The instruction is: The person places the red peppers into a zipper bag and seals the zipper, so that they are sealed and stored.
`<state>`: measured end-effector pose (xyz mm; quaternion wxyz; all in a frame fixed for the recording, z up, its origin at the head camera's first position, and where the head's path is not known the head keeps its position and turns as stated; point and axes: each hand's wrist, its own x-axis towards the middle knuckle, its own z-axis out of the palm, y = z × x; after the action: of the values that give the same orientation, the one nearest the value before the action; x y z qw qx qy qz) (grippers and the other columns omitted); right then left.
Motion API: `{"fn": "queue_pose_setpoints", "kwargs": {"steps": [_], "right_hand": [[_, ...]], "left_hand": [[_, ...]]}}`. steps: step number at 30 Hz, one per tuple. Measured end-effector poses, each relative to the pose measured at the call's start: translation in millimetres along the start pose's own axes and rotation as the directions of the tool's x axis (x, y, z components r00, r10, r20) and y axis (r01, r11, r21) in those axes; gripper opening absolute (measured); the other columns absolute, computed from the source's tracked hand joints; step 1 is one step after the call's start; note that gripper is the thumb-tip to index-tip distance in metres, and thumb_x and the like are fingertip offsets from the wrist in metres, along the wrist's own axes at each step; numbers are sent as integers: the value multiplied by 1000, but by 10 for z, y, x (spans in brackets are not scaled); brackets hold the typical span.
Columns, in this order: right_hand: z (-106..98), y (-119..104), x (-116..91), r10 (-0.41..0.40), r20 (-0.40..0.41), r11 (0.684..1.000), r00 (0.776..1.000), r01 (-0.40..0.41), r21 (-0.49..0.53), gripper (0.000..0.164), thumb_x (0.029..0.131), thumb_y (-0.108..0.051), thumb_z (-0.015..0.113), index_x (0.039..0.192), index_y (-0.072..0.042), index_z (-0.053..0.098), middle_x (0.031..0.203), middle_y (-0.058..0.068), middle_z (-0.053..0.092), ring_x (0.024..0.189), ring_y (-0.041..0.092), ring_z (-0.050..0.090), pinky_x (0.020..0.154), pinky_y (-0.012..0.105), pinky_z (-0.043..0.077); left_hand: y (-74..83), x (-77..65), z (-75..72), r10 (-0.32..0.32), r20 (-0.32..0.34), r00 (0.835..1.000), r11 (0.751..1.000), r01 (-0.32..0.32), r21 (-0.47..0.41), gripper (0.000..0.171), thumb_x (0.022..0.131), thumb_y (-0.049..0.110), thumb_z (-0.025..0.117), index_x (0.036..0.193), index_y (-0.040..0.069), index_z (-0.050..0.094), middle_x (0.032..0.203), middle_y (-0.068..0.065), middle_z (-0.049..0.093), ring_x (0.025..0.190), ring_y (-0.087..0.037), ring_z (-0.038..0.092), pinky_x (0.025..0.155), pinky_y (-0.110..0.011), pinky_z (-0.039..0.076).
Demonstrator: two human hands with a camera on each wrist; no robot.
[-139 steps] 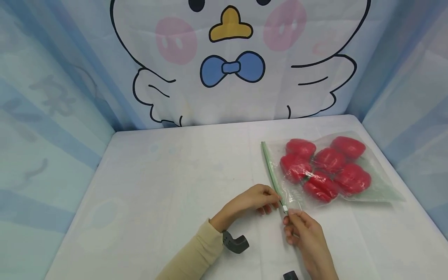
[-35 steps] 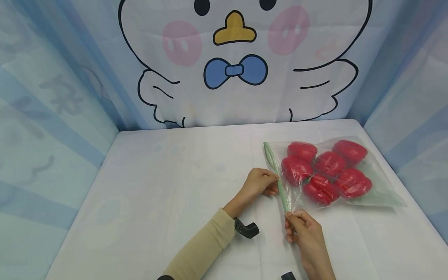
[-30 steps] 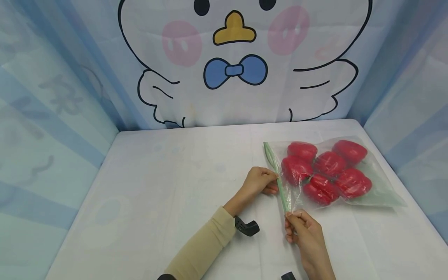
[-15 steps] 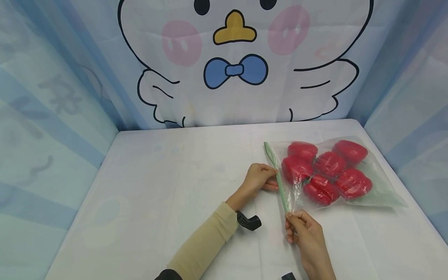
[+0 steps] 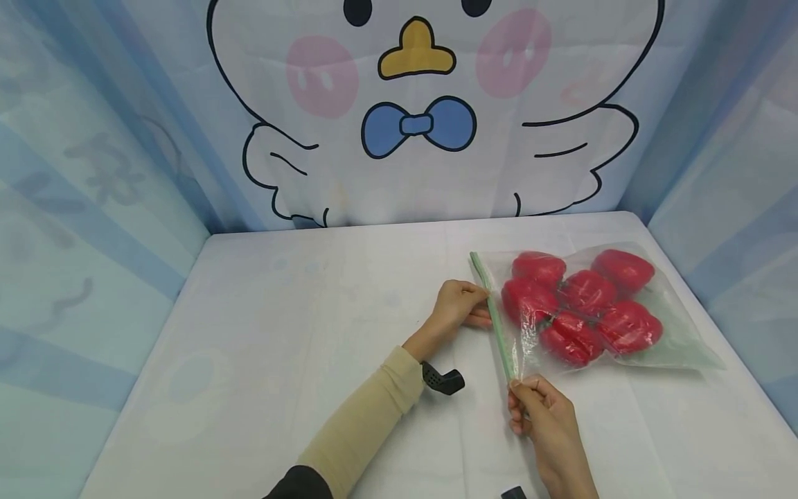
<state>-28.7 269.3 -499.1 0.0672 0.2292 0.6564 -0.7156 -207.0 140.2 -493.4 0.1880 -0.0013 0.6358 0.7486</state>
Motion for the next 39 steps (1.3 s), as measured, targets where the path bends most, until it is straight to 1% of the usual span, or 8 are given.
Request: {"fn": "queue_pose_setpoints", "kwargs": {"steps": [10, 21, 24, 26, 30, 33, 38, 39], "right_hand": [[-19, 3, 8, 21, -5, 1000, 1000, -21, 1, 24, 105, -26, 64, 83, -15, 65, 77, -4, 60, 65, 8, 52, 54, 22, 47], [-18, 9, -15, 32, -5, 999, 999, -32, -11, 22, 105, -25, 63, 85, -15, 65, 78, -4, 60, 66, 8, 53, 54, 22, 47], [-9, 2, -29, 29, -4, 999, 1000, -29, -13, 22, 105, -25, 64, 86, -14, 65, 79, -4, 60, 66, 8, 52, 54, 22, 47], [-5, 3, -34, 31, -7, 999, 1000, -31, -15, 22, 105, -26, 64, 86, -14, 64, 79, -4, 61, 66, 8, 52, 54, 22, 47], [-5, 7, -30, 32, -7, 999, 999, -33, -15, 22, 105, -25, 63, 86, -14, 64, 79, -4, 60, 66, 8, 52, 54, 22, 47], [-8, 3, -19, 29, -7, 1000, 1000, -29, -11, 21, 105, -24, 63, 86, -15, 65, 79, -4, 60, 66, 8, 52, 54, 22, 47], [-2, -4, -11, 24, -8, 1000, 1000, -24, -9, 22, 105, -24, 64, 85, -14, 65, 78, -4, 60, 66, 8, 52, 54, 22, 47], [2, -2, -13, 27, -7, 1000, 1000, -27, -16, 23, 105, -25, 64, 85, -14, 65, 79, -4, 60, 66, 8, 52, 54, 22, 47]], "left_hand": [[80, 152, -27, 25, -42, 999, 999, -23, 38, 17, 100, 0, 61, 103, -14, 71, 92, -27, 77, 91, -54, 73, 62, -37, 64], [166, 377, -31, 7, -112, 994, 996, 3, 92, 17, 100, 2, 62, 102, -13, 70, 94, -29, 76, 92, -52, 74, 65, -40, 65], [184, 458, -31, 16, -138, 990, 990, 3, 140, 16, 100, 4, 63, 101, -10, 72, 89, -27, 77, 84, -47, 76, 57, -35, 63], [191, 528, -31, 21, -155, 988, 983, 7, 181, 16, 100, 5, 64, 100, -9, 73, 84, -26, 77, 69, -40, 77, 50, -29, 60], [198, 689, -37, 32, -171, 985, 964, 15, 265, 17, 101, 6, 65, 100, -8, 75, 78, -25, 76, 43, -17, 62, 41, -22, 52], [205, 782, -48, 62, -172, 983, 933, 4, 359, 18, 101, 9, 67, 100, -6, 77, 77, -23, 77, 40, -14, 60, 43, -22, 54], [209, 809, -65, 144, -175, 974, 836, -26, 549, 21, 101, 18, 69, 98, 0, 80, 82, -13, 79, 67, -20, 77, 73, -24, 63], [203, 804, -68, 145, -172, 974, 833, -26, 553, 22, 101, 19, 69, 97, 1, 80, 83, -12, 79, 71, -22, 78, 76, -26, 63]]}}
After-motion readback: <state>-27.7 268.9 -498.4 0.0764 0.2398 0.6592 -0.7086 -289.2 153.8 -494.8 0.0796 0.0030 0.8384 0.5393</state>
